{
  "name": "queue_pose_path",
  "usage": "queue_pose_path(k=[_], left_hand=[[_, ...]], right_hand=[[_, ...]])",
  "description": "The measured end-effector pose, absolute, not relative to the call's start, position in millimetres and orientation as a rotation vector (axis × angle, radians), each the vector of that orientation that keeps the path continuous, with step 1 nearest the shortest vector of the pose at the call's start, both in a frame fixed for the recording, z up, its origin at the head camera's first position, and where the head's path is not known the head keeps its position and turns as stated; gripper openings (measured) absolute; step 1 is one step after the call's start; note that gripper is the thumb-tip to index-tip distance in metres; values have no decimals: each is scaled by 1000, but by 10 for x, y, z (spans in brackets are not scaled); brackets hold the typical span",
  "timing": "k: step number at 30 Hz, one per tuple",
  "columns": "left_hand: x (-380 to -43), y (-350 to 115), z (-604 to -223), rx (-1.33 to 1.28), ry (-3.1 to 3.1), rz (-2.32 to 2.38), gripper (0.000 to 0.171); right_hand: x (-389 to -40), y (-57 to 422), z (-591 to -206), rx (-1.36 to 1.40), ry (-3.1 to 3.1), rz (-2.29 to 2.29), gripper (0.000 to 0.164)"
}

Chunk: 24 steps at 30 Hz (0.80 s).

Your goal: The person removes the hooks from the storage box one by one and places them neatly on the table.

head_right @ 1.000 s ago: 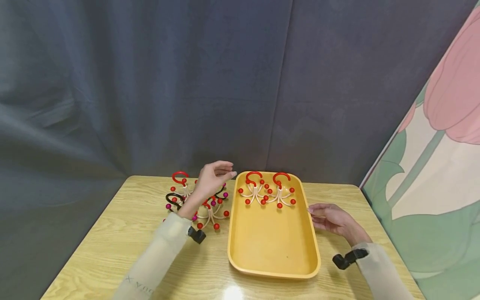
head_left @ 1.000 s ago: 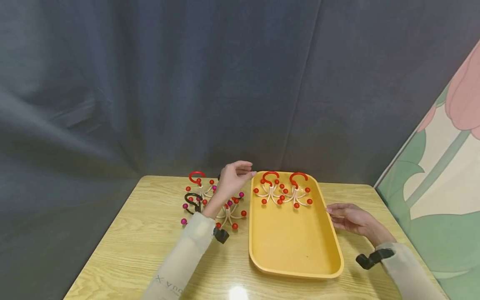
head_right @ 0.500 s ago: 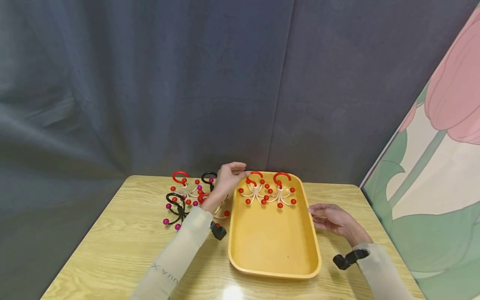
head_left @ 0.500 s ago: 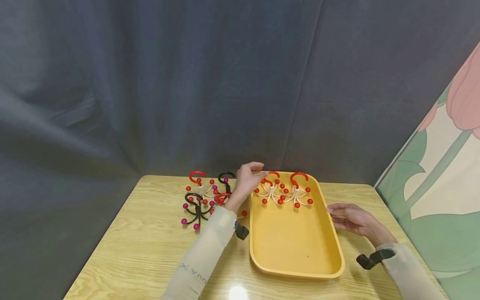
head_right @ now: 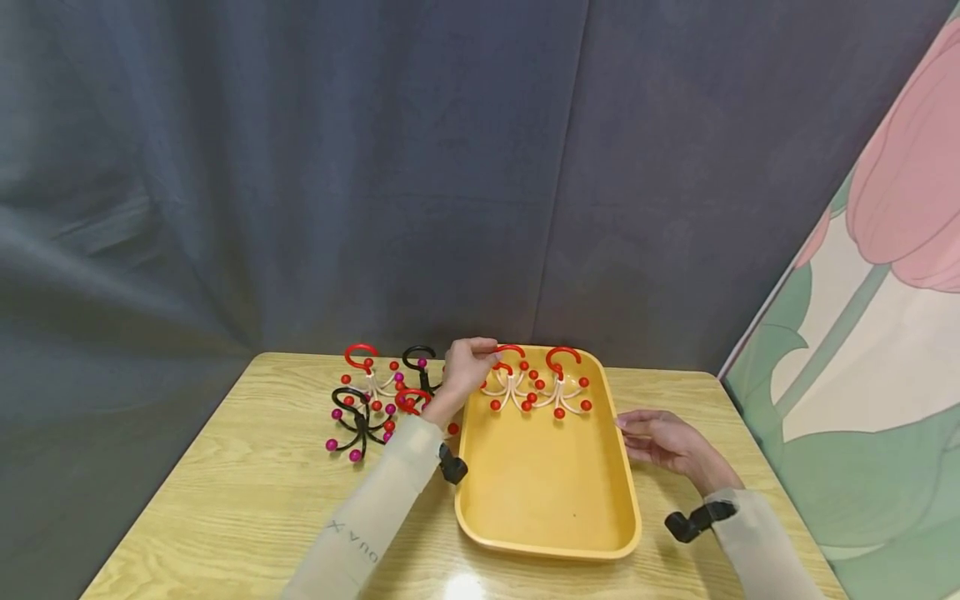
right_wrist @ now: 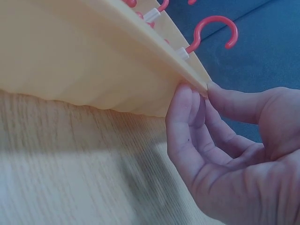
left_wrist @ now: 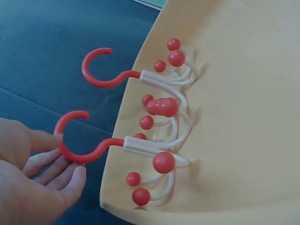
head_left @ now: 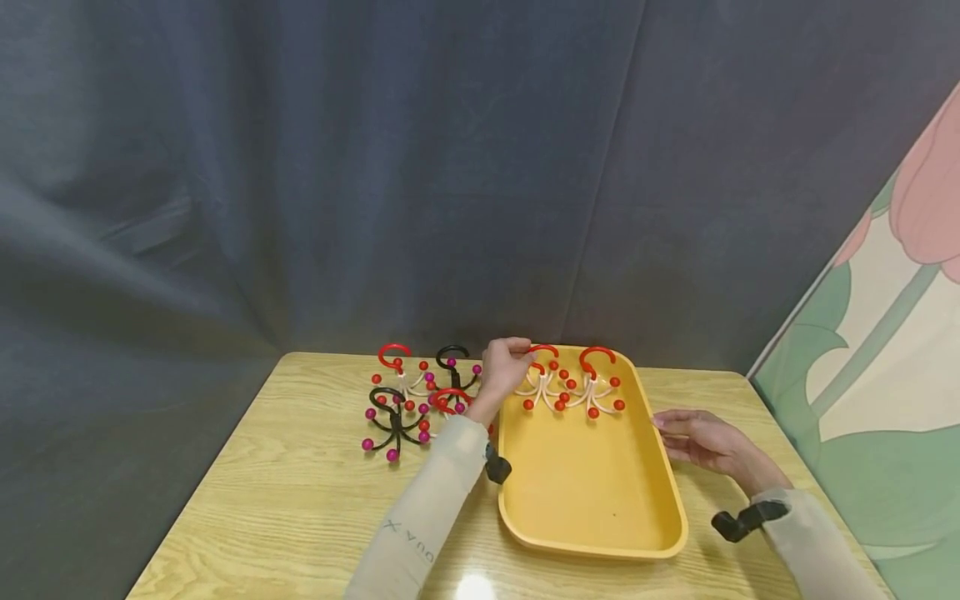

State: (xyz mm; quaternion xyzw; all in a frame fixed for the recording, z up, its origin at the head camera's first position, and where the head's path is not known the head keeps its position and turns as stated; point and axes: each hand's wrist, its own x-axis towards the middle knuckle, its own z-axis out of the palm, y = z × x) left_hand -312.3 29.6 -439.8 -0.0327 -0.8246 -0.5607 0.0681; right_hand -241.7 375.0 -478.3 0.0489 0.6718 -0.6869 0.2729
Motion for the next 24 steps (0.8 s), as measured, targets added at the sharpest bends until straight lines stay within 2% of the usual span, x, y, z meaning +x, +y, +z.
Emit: queue_pose_path(k=[24], left_hand=[[-3107,353,-4472,-55,-2446,-1622,11]], right_hand=[[-2420,3778,-4792,64,1768,-1853,16]])
